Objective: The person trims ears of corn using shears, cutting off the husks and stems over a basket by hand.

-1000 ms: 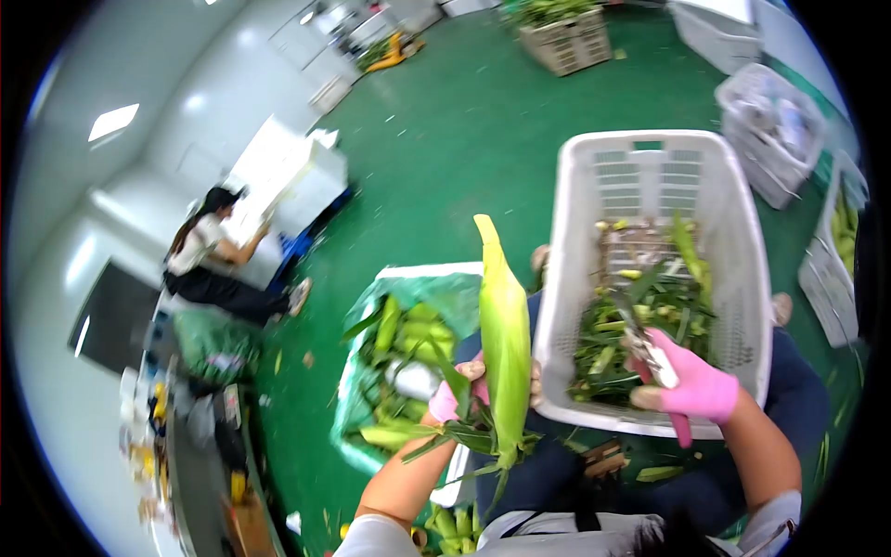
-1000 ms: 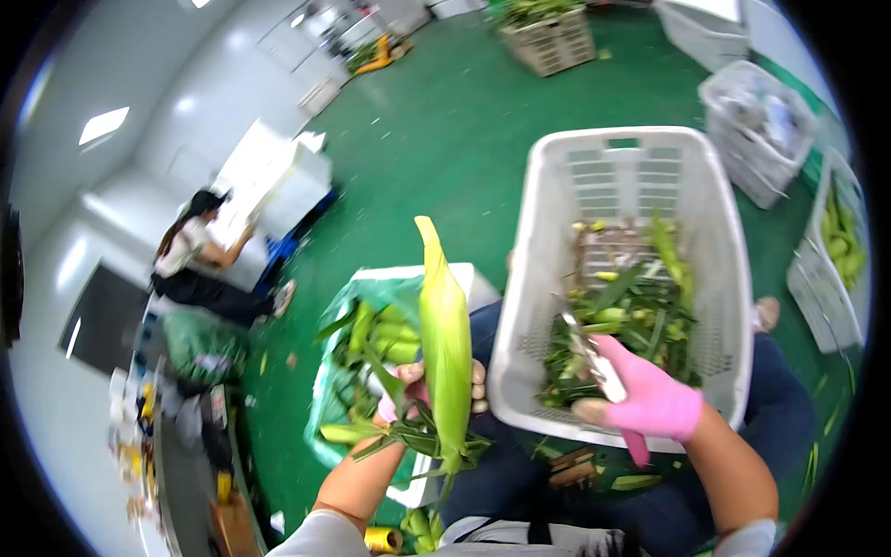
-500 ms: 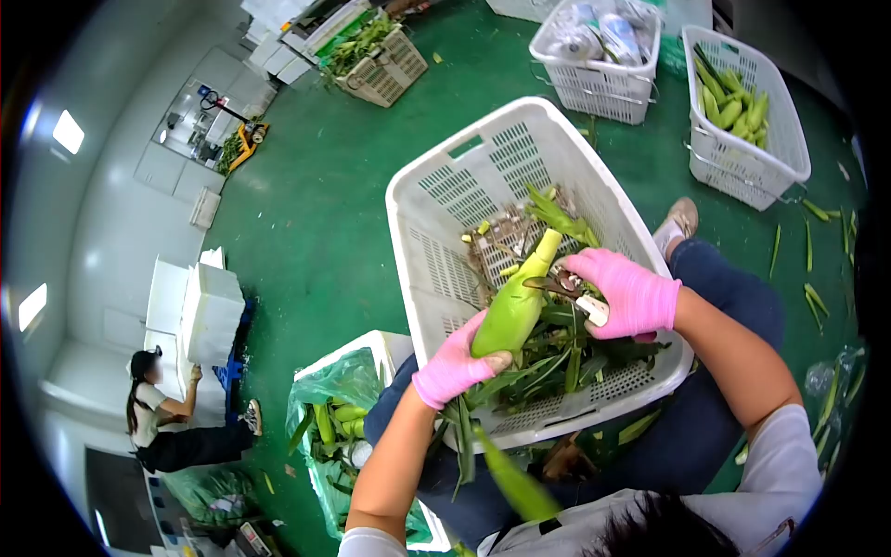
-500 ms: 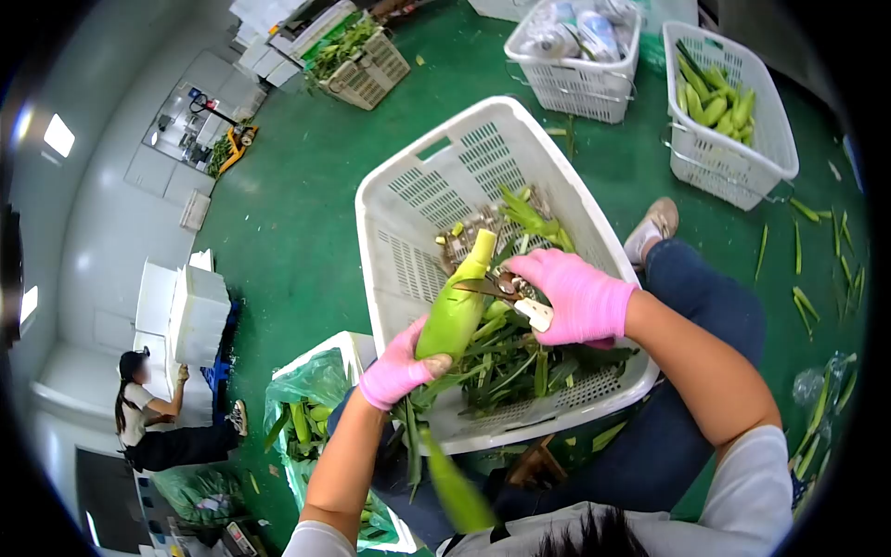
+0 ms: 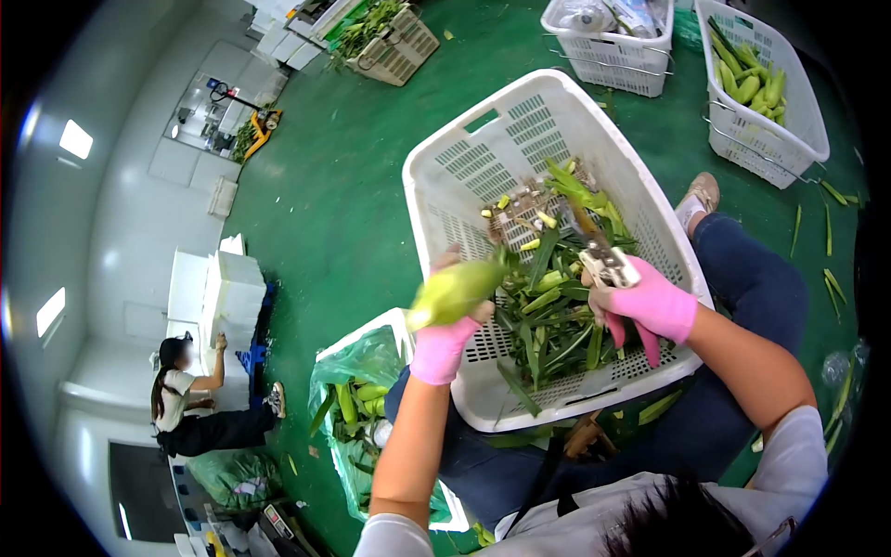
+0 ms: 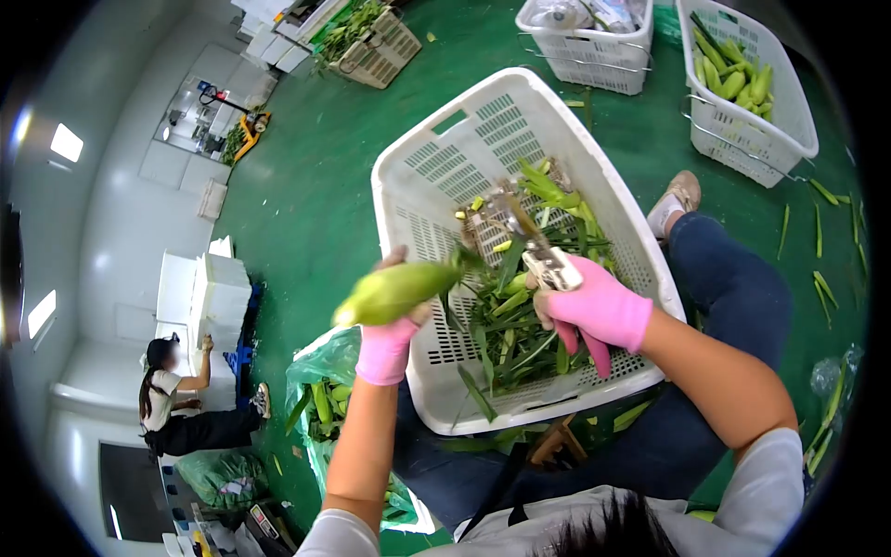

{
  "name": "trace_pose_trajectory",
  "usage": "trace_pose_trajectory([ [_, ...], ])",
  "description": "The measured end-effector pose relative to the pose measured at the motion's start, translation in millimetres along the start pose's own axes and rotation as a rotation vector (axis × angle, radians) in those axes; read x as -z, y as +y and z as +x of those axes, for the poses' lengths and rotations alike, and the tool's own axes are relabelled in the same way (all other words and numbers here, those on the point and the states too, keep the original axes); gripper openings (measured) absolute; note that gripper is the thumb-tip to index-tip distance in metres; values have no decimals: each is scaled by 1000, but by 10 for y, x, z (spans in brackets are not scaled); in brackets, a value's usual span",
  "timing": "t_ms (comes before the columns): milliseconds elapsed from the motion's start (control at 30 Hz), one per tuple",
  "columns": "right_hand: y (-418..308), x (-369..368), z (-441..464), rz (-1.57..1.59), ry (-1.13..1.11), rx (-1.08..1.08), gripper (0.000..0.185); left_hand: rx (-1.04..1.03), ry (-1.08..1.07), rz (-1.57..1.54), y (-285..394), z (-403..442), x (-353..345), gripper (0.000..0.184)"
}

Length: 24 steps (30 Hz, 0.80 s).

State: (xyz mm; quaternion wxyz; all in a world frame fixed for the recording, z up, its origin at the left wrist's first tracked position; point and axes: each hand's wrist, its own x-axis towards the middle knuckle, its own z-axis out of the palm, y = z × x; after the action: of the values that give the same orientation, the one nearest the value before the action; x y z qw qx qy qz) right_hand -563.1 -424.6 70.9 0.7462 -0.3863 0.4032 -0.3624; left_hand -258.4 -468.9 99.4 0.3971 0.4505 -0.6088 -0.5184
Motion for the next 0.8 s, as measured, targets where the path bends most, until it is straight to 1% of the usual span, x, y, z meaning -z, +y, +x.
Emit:
trace_pose_trajectory([
  [33,1,-80,-37,107,-34,74,35,-99,112,-229,86,-54,-84,83],
  [67,-80,-149,-137,120,-79,72,43,-203,220,-457,140,-109,-153,81],
  [100,-84,-220,-191,142,-134,90,47,-286,173,-495,60,-151,-47,75],
  [133,-53,-297,-230,163,-189,106,52,-299,219,-543,73,-225,-49,74],
  [200,40,-488,-293,103,-223,26,61,-313,309,-645,52,-399,-161,71],
  [267,167,-655,-338,-16,-239,-70,71,-312,321,-663,-35,-556,-216,70],
  [300,280,-731,-329,-34,-236,-98,71,-308,317,-671,-58,-633,-255,71],
  [367,542,-804,-250,-33,-229,-137,72,-276,294,-679,-91,-812,-316,72],
  [467,431,-860,-255,-58,-200,-106,54,-174,264,-752,-155,-1076,-399,70],
  [500,524,-835,-223,-102,-183,-11,65,-170,271,-759,-146,-1116,-457,67],
  [600,657,-832,-196,-236,-73,300,76,-55,368,-964,-212,-1285,-537,65],
  [633,761,-823,-171,-329,-33,326,81,-17,391,-992,-203,-1308,-563,65],
  [733,815,-878,-181,-349,-72,244,84,91,437,-1222,-278,-1368,-660,65],
  [767,843,-956,-180,-231,-4,315,69,88,470,-1211,-275,-1372,-705,66],
  [800,844,-959,-181,-352,16,320,62,79,471,-1171,-276,-1383,-692,66],
])
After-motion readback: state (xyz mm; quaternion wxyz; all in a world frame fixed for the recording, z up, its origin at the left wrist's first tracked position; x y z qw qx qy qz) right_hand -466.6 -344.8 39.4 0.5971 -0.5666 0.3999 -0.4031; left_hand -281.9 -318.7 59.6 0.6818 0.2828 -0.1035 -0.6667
